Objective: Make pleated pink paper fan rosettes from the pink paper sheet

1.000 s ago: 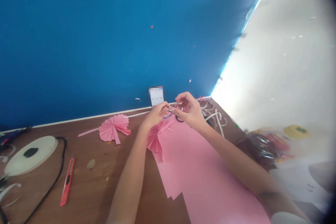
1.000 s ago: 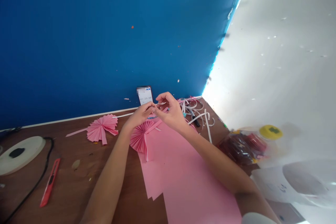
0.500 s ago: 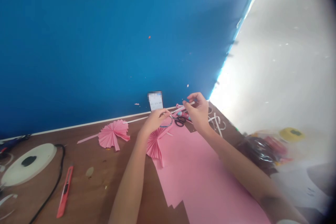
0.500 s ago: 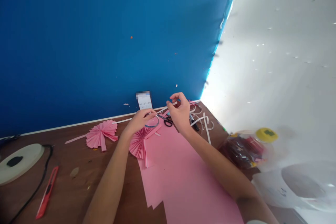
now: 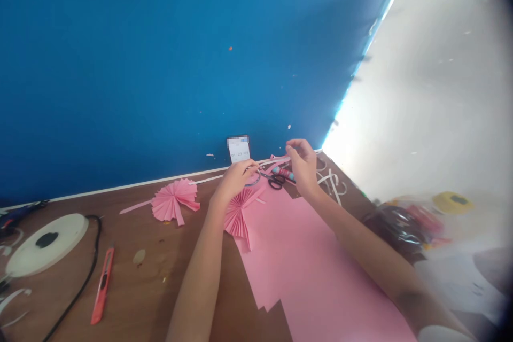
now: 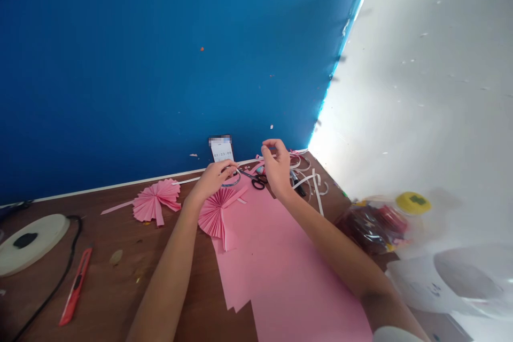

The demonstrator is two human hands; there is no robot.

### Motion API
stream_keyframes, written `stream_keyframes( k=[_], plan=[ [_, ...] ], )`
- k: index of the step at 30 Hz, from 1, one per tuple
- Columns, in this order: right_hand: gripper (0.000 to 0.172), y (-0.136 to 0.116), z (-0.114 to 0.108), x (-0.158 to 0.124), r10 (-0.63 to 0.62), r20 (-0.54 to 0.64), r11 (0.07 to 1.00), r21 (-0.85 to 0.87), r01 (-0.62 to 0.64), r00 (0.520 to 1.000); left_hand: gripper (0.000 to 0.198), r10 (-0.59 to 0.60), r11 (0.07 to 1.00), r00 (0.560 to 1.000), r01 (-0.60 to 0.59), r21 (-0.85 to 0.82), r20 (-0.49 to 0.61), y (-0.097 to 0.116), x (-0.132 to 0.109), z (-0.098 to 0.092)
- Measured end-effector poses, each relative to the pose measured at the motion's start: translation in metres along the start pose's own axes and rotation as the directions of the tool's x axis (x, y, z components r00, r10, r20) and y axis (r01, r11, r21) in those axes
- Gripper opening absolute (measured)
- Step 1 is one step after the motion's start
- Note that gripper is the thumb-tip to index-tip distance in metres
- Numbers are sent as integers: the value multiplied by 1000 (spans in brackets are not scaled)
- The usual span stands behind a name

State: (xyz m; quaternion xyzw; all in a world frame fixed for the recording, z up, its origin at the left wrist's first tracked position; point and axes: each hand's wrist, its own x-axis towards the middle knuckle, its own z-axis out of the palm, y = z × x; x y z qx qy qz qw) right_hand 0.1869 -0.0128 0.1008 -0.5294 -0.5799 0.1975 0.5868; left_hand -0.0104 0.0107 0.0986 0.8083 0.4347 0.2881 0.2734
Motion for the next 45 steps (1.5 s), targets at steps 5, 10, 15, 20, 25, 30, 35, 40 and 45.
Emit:
stream_keyframes(
  k=[5, 10, 15, 20, 25, 30, 35, 40, 45],
  plan=[
    [37, -13, 3, -4, -65, 100, 993, -88, 74, 993, 30, -21, 995, 1000, 19, -98, -16, 3, 1, 3],
    [39, -19, 5, -7, 77, 306, 994, 44, -95, 949, 30, -17, 955, 999, 28, -296, 43, 0, 1, 7],
    [36, -23, 1, -8, 48, 186, 991, 110, -69, 981, 26, -73, 915, 997, 74, -396, 16, -8, 2, 10],
    [37, -27, -4, -6, 33, 89, 995, 86, -41, 995, 23, -177, 933, 983, 154, -326, -41, -16, 3, 9],
    [26, -29, -1, -10, -59, 119, 992, -108, 72, 991, 25, -170, 966, 984, 155, -208, -56, -16, 3, 12],
    [18, -18, 13, -18, 17, 388, 925, -357, 133, 922, 31, -68, 985, 997, 63, -158, -26, -6, 4, 18],
    [18, -5, 21, -19, 78, 445, 870, -468, 157, 892, 40, 21, 991, 1000, -22, -130, -10, 1, 4, 22],
    [17, 2, 19, -14, 34, 482, 878, -432, 204, 876, 35, 13, 988, 1000, -11, -153, 15, 3, 3, 20],
    [20, 0, 19, -15, 36, 439, 833, -509, 215, 898, 38, 7, 977, 999, 4, -215, 53, 4, 3, 17]
  ],
)
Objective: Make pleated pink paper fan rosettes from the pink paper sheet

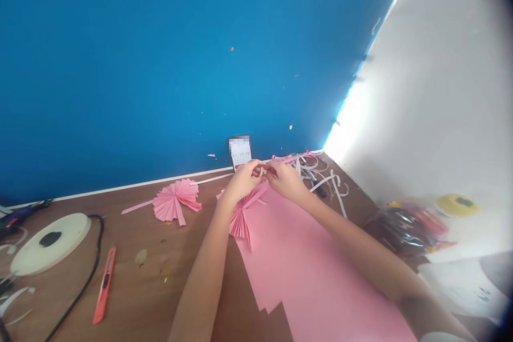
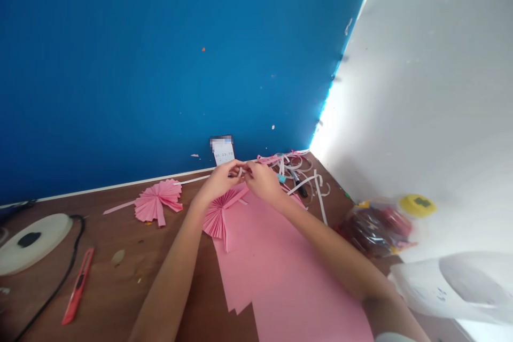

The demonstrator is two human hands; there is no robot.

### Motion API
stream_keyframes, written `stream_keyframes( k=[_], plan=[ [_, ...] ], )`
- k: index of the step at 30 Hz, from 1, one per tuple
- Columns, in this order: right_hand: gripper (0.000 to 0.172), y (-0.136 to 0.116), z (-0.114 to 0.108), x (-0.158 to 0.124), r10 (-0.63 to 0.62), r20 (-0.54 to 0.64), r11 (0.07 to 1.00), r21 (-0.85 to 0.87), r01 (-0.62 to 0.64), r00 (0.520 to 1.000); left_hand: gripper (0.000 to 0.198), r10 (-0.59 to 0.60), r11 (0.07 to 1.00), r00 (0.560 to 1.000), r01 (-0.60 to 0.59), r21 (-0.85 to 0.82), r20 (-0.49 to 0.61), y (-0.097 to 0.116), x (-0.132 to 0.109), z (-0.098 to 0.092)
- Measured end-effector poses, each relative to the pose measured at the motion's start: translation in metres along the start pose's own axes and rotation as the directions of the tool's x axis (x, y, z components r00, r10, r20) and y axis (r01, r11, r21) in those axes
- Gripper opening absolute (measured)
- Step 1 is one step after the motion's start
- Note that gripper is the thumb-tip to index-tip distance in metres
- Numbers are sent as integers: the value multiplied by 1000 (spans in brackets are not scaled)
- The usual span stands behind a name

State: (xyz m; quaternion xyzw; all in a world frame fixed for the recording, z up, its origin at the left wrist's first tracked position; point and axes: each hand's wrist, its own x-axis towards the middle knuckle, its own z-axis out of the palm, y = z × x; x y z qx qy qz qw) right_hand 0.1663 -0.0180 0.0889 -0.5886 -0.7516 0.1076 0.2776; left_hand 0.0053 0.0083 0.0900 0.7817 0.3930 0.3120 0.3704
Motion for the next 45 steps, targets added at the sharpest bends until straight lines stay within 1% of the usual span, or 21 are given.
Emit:
stream_keyframes(
  k=[2, 6, 9, 12, 15, 17, 20, 25, 26, 28, 31, 33, 37, 41, 45],
  plan=[
    [18, -3, 0, -2, -16, -7, 1000, -26, 15, 1000, 40, -10, 1000, 1000, 10, -15, 8, 0, 0, -1],
    [17, -5, 0, -3, -90, 13, 993, -77, 91, 996, 43, -19, 999, 1000, 20, -42, 14, -2, -1, -5],
    [22, -3, 1, -3, -101, -3, 987, -127, 100, 995, 47, -29, 998, 998, 33, -60, 59, -2, -3, -9],
    [24, 1, 1, -2, -110, -22, 987, -123, 106, 994, 46, 3, 997, 995, 5, -76, 105, 1, -6, -14],
    [26, 4, -1, 0, -100, -27, 993, -62, 98, 995, 42, 39, 999, 994, -35, -36, 103, 4, -7, -15],
    [27, 4, -3, 2, -93, -16, 996, 7, 94, 995, 40, 40, 998, 997, -42, 37, 62, 5, -6, -15],
    [27, 3, -6, 2, -87, 7, 989, 122, 85, 996, 31, 54, 988, 999, -53, 143, -4, 5, -5, -15],
    [25, -4, -13, -1, -127, 14, 965, 234, 120, 992, 18, 93, 967, 994, -77, 242, -55, 5, -6, -21],
    [25, -6, -15, -2, -131, 19, 959, 258, 121, 991, 18, 103, 967, 994, -89, 238, -45, 6, -7, -22],
    [23, -9, -18, -3, -127, 46, 946, 308, 106, 991, 19, 98, 978, 995, -100, 183, 16, 7, -8, -24],
    [22, -13, -20, -4, -126, 85, 920, 382, 85, 988, 19, 45, 996, 990, -55, 73, 131, 7, -9, -27],
    [26, -14, -21, -4, -136, 79, 908, 409, 93, 987, 18, 22, 999, 987, -30, 43, 160, 5, -9, -28],
    [35, -15, -20, -4, -154, 78, 912, 396, 111, 985, 19, 23, 1000, 981, -25, 8, 193, 2, -11, -32],
    [33, -12, -19, -3, -204, 107, 880, 455, 135, 973, 23, 32, 999, 984, -31, -12, 177, 2, -13, -33],
    [31, -11, -21, -3, -201, 99, 874, 468, 132, 975, 25, 39, 996, 985, -26, -81, 168, 0, -12, -30]
  ],
)
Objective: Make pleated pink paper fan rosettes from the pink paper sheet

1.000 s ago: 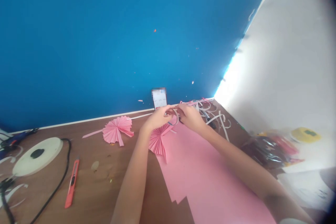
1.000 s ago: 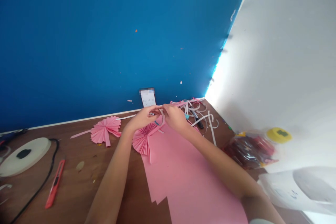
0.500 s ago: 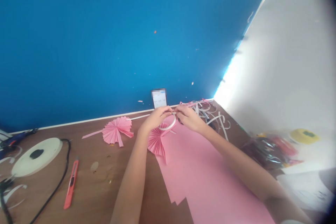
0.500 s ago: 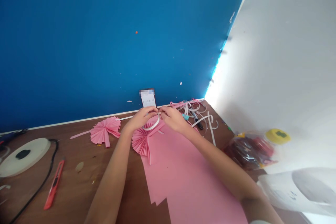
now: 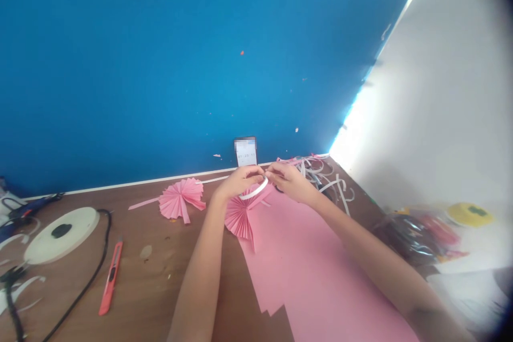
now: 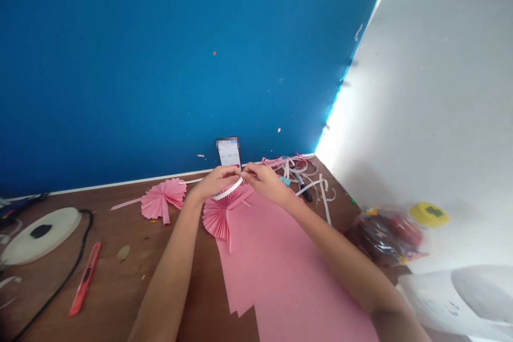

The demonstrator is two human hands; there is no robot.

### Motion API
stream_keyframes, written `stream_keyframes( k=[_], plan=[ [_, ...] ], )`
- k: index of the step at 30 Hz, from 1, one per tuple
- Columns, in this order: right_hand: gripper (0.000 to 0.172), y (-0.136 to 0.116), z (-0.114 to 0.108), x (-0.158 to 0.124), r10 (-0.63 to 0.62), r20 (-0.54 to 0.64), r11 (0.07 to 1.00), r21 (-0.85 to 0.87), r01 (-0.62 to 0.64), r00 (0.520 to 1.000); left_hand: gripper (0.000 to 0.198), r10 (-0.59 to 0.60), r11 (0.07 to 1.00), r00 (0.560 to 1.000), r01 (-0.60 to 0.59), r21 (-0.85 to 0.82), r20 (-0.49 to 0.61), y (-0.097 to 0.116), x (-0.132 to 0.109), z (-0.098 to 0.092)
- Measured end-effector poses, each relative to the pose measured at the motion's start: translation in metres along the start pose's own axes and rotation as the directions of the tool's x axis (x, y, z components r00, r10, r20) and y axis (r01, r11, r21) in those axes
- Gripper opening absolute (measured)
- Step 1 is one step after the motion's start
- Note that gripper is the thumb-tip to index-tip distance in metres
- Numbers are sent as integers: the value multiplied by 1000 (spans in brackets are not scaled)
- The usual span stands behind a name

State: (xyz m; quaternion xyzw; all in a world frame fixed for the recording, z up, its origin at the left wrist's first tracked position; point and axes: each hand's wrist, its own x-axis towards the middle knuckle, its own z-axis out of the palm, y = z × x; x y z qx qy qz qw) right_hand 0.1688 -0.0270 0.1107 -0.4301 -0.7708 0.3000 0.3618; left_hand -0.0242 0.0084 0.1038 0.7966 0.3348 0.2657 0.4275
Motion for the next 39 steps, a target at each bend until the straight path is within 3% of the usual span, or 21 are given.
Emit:
stream_keyframes(
  k=[7, 13, 20, 24, 28, 33, 39],
  plan=[
    [31, -3, -7, -1, -12, 76, 1000, 14, 11, 997, 27, 18, 979, 1000, -19, -202, -7, -6, 3, 4],
    [25, -4, -10, -1, -41, 110, 999, 12, 40, 993, 25, -14, 965, 1000, 10, -262, -14, -3, 1, 4],
    [21, -15, -14, -4, -76, 85, 965, -243, 95, 993, 16, 8, 960, 1000, -4, -281, 12, 2, 1, 5],
    [18, -9, -12, -6, -111, 46, 842, -526, 118, 993, 15, 43, 947, 998, -29, -319, 36, 4, 2, 7],
    [17, -5, -11, -4, -206, 120, 639, -735, 227, 971, 22, 74, 938, 996, -54, -341, 45, 8, 1, 7],
    [12, -9, -13, -2, -295, 167, 476, -828, 296, 941, 23, 85, 927, 993, -49, -372, 83, 12, 2, 3],
    [13, -11, -8, -4, -378, 113, 390, -881, 269, 919, 26, 70, 877, 990, -4, -481, 119, 9, 3, 3]
  ],
)
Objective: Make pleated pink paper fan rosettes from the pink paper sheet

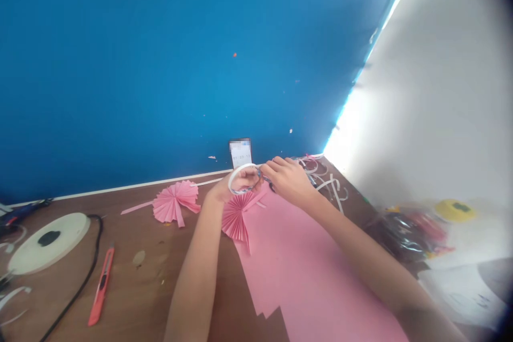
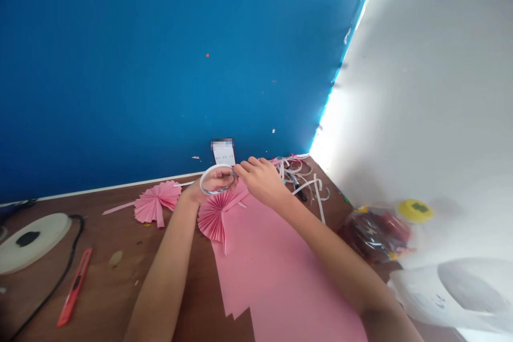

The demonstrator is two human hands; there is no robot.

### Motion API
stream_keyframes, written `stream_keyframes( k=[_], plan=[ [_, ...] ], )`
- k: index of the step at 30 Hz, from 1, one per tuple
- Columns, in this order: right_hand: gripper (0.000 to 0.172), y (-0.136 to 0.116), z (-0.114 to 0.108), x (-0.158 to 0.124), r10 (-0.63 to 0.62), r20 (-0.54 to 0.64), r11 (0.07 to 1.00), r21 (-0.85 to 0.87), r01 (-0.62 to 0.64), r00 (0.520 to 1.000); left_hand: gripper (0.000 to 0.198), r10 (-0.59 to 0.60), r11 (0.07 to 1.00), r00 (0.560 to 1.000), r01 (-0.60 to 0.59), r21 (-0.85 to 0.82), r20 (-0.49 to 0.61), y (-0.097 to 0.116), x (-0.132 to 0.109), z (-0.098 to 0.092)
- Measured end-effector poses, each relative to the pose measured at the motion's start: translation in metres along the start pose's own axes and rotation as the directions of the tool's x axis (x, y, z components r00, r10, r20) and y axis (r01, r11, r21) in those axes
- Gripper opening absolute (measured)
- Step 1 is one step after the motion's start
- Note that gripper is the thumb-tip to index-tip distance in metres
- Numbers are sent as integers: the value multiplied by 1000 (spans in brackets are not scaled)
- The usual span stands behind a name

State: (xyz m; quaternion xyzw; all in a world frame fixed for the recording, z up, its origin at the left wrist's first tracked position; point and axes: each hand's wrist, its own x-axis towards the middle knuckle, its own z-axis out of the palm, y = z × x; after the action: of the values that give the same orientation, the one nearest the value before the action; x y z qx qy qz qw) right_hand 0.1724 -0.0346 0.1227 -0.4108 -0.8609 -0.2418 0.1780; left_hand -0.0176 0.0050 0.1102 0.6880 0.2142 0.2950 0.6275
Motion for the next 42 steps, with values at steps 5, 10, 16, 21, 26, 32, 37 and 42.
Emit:
stream_keyframes(
  k=[5, 10, 16, 21, 26, 32, 37, 42],
  plan=[
    [15, -2, 1, -1, -2, -144, 999, -45, -4, 990, 27, -33, 990, 999, 32, -137, 0, -4, 0, 0],
    [21, -3, 13, -4, 27, -272, 996, -79, -50, 962, 28, -53, 963, 998, 45, -266, -23, -8, 4, 3],
    [29, -12, 28, -8, 164, -268, 986, 22, -164, 949, 28, -61, 939, 997, 45, -340, -39, -11, 6, 8],
    [32, -13, 28, -10, 251, -224, 964, 150, -221, 942, 28, -87, 901, 995, 61, -430, -42, -13, 9, 14],
    [30, -12, 23, -8, 223, -272, 975, 55, -216, 936, 26, -66, 882, 997, 43, -470, -33, -15, 11, 18],
    [26, -19, 18, -3, 264, -264, 964, 41, -263, 928, 28, -73, 919, 996, 46, -393, -53, -9, 10, 12],
    [15, -20, 16, 3, 427, -1, 901, 84, -425, 904, 27, -80, 990, 978, 56, -127, -194, -10, 10, 2],
    [19, -12, 13, 4, 424, 274, 861, 174, -478, 863, 17, -115, 991, 957, 128, 34, -266, -13, 7, -3]
  ],
)
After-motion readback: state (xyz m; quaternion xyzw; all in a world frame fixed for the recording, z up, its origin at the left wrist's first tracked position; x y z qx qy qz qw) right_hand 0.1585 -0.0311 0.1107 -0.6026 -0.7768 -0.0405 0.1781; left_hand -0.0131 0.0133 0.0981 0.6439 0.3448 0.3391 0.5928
